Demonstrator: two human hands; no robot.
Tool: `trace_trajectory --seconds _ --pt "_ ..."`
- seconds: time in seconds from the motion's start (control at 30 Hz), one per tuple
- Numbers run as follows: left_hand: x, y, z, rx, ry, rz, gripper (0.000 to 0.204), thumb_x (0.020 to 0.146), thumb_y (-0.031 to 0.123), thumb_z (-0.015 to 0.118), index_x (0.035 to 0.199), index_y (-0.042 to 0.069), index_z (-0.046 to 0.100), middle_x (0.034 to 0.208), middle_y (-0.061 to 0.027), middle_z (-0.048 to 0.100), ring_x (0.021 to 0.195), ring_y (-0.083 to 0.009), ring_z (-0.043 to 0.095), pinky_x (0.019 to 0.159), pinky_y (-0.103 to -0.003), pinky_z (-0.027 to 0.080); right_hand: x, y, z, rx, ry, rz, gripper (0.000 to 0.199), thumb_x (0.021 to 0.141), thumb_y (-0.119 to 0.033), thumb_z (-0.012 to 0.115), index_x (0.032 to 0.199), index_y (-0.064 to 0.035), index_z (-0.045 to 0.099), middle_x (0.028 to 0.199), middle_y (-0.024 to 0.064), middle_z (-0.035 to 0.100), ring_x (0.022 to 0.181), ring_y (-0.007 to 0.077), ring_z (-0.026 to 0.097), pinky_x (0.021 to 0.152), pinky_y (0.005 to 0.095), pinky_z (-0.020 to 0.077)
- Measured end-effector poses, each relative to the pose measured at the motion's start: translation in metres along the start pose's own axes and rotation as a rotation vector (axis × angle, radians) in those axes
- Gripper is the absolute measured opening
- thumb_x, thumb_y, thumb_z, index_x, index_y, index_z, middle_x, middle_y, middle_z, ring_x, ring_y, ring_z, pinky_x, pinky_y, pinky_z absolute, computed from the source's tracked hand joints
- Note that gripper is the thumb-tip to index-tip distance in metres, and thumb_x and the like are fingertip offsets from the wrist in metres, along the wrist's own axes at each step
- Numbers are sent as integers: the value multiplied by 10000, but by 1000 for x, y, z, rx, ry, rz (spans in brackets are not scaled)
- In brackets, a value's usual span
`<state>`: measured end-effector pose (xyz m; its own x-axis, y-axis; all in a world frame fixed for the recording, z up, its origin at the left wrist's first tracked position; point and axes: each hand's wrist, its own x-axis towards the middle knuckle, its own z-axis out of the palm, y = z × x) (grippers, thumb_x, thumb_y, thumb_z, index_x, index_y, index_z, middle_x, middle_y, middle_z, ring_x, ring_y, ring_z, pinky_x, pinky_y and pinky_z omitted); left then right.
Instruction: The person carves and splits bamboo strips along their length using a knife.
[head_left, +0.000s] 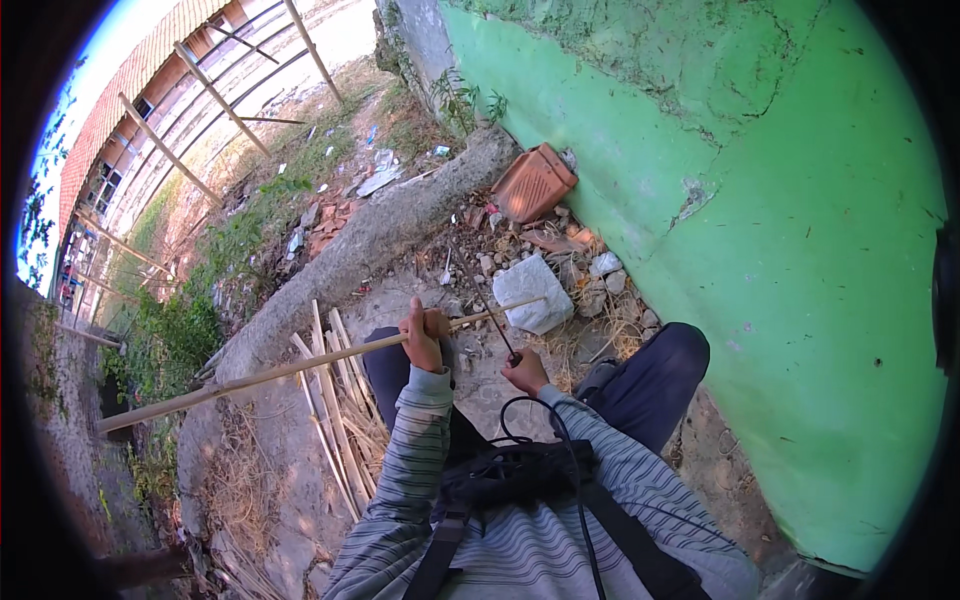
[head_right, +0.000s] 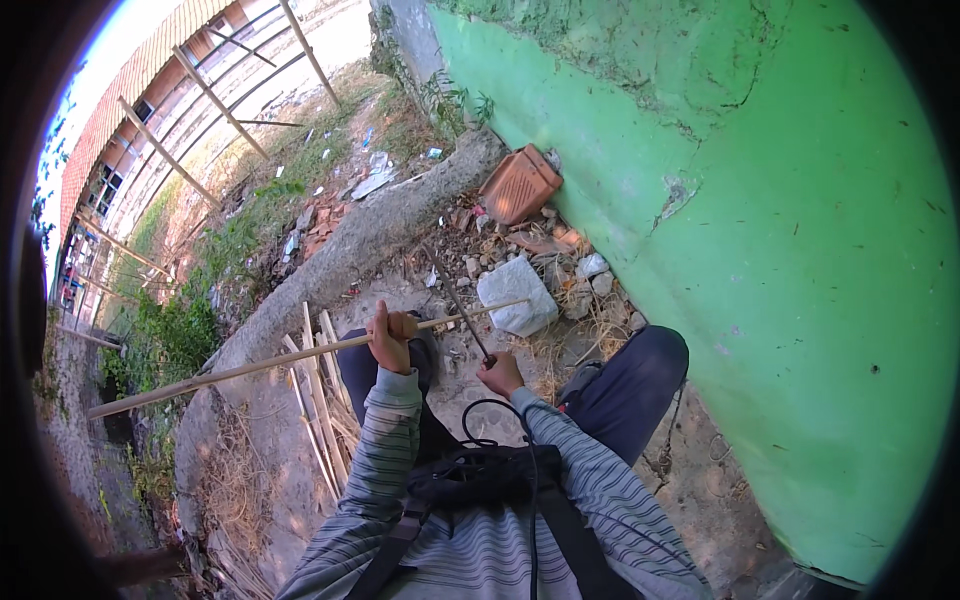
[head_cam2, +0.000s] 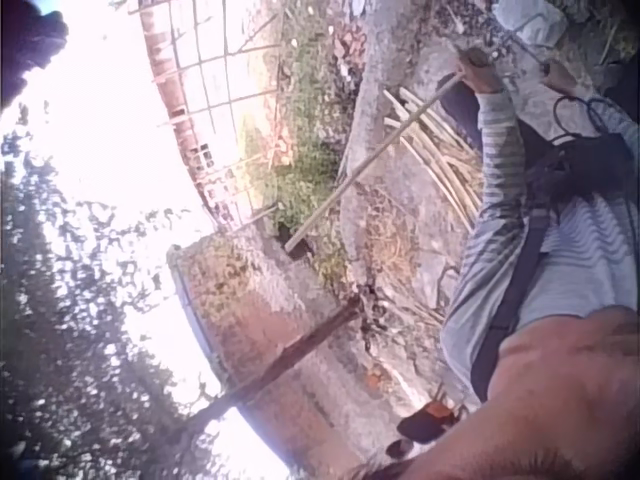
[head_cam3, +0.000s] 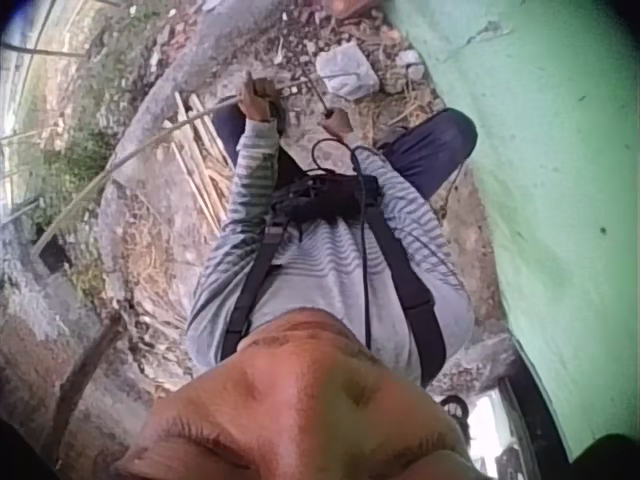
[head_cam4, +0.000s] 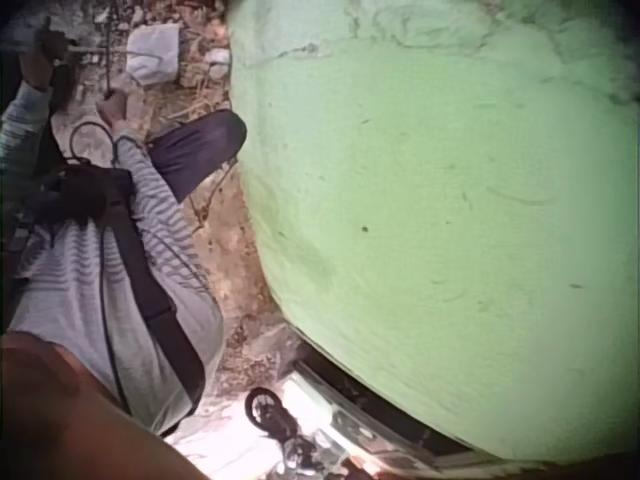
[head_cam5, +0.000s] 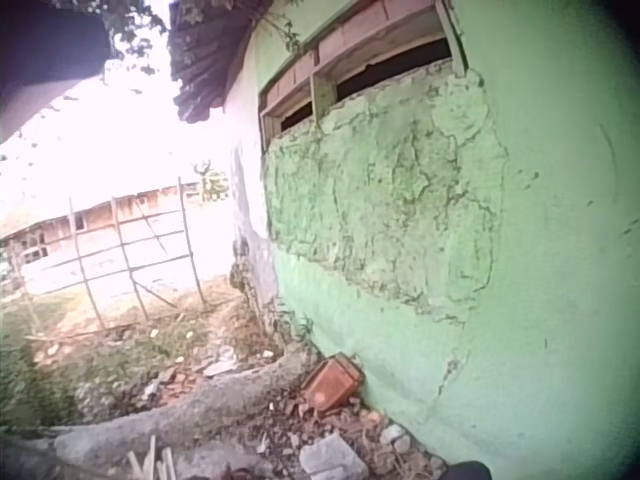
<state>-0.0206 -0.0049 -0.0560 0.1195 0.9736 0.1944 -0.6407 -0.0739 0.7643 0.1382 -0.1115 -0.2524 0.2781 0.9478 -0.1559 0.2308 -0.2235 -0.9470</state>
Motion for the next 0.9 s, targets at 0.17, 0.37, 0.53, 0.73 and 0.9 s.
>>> trace_trajectory --seconds 0.17,0.37,0.53,0.73,0.9 --pt "-7 -2 -10 33 -54 14 593 1091 279 428 548 141 233 499 30 209 433 -113 183 441 -331 176 3 24 -26 -151 -4 419 218 677 -210 778 656 -55 627 662 61 654 603 135 624 559 354 488" --pt "-1 2 -3 51 5 6 593 1093 284 424 551 142 228 500 24 208 435 -116 194 443 -331 186 -14 -15 -1 20 -109 -43 149 741 -72 728 776 -32 588 654 -23 558 606 62 522 591 247 430" --pt "-4 4 -9 29 3 37 591 1103 299 395 559 139 228 501 21 209 441 -116 195 445 -330 185 -18 -22 3 30 -183 -81 162 740 -66 725 732 -39 566 634 -28 551 604 52 511 578 250 415" --pt "3 -7 -2 -1 86 51 585 1105 312 386 561 147 245 493 27 184 432 -109 155 439 -333 155 -10 6 -4 3 8 109 179 730 -80 724 697 -50 551 632 -14 571 601 66 530 588 261 430" --pt "-6 4 -17 37 21 50 574 1102 294 405 580 129 233 510 34 208 444 -100 168 450 -324 150 -14 -40 4 -4 -152 -26 172 728 -99 732 708 -48 569 637 -9 578 600 73 539 586 267 438"
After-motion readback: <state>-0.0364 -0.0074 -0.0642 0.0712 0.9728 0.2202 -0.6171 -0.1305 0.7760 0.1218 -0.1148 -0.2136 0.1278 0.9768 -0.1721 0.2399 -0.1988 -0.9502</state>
